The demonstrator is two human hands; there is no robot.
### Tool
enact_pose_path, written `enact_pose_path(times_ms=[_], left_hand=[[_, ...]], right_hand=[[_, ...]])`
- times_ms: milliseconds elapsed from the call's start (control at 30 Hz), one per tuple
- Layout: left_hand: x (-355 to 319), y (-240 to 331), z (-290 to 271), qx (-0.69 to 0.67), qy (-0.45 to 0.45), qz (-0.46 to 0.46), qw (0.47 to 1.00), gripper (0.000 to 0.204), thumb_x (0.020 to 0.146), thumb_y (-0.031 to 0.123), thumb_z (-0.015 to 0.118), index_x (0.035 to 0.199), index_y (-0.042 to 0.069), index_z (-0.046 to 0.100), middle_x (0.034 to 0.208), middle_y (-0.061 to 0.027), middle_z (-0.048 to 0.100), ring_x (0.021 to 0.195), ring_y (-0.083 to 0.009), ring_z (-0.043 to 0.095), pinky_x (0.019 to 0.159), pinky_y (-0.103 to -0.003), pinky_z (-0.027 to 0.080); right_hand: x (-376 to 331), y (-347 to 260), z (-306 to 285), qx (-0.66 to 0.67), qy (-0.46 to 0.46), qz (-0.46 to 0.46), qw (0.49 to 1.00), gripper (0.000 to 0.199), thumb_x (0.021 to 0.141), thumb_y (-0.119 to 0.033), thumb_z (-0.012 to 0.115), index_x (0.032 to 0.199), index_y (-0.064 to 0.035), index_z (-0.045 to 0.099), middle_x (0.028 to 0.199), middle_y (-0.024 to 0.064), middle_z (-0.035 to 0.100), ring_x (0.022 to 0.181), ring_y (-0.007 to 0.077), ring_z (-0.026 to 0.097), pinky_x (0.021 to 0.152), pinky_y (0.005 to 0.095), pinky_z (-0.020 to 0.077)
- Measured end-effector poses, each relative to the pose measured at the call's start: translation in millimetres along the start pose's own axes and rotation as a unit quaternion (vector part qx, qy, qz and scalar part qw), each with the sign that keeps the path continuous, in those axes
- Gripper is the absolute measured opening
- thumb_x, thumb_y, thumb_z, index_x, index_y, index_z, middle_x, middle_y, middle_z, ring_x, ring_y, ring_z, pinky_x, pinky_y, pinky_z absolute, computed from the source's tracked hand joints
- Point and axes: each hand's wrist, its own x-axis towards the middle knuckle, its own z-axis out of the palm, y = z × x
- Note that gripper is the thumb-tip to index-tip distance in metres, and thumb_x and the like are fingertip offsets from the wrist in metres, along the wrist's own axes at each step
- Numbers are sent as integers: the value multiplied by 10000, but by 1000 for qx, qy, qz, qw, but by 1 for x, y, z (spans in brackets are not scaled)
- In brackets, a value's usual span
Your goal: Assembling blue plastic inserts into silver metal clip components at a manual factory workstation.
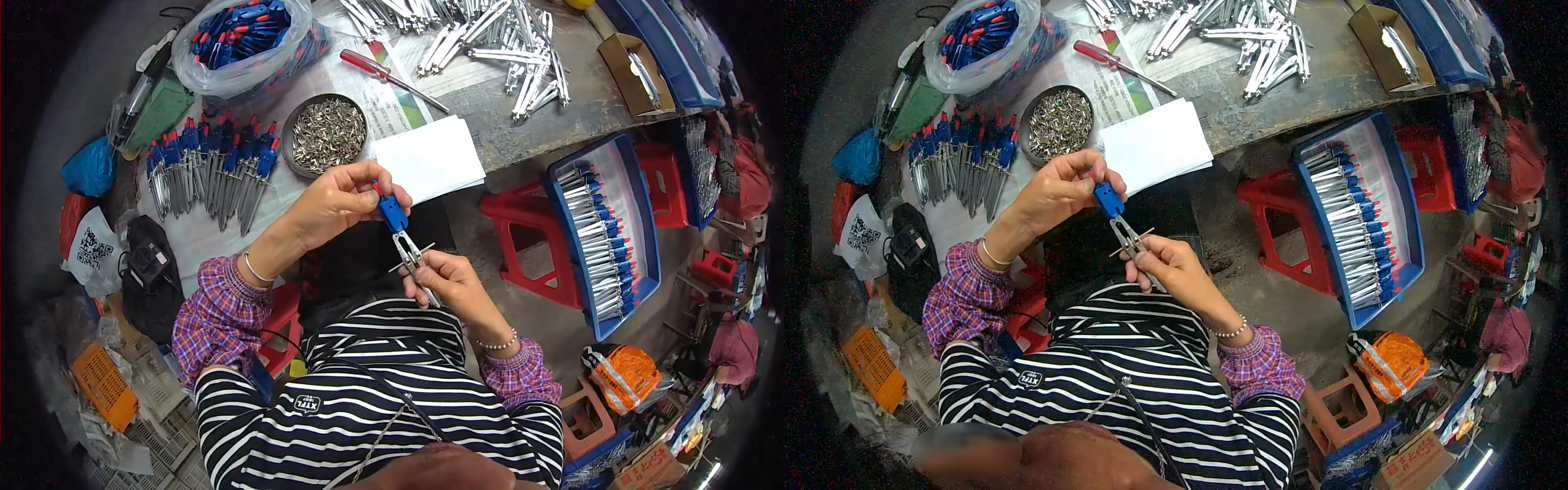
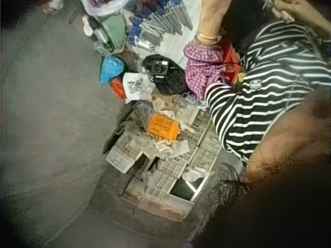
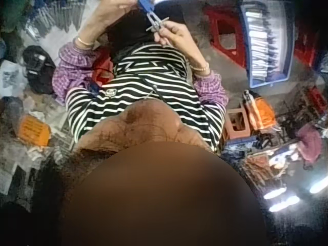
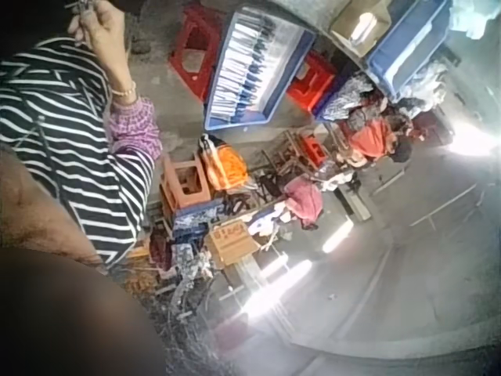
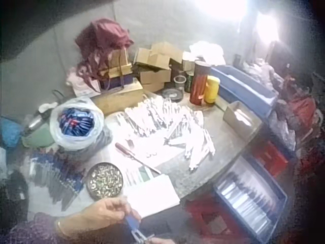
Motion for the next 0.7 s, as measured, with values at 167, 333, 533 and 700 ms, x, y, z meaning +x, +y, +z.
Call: enact_pose_path(times_ms=[167,333,533,700], left_hand=[[2,-2,-5,1,-14,13,1000,162,857,180,632,931,84,524,1027,-138,612,999,-256,582,880,-373,463],[2,-5,-2,19,-26,8,999,148,859,160,629,921,81,520,1026,-139,613,991,-240,589,874,-367,465],[1,-9,4,36,-32,-15,999,169,861,181,629,926,61,530,1027,-142,618,979,-222,601,867,-347,475],[0,-6,8,111,-32,-8,993,199,867,200,617,967,38,556,1033,-145,623,989,-216,598,873,-328,473]], right_hand=[[-1,-4,-1,15,-9,5,1000,189,932,-111,491,1003,44,572,752,34,590,611,53,512,550,183,424],[3,-3,-3,40,-17,25,999,204,938,-116,484,1010,53,574,754,43,597,606,58,521,546,191,436],[3,3,-7,44,-21,37,998,204,937,-97,462,1013,55,576,762,46,599,602,63,529,544,196,445],[3,6,-12,50,-20,32,998,192,932,-88,462,1009,48,574,754,50,597,572,65,507,520,195,433]])
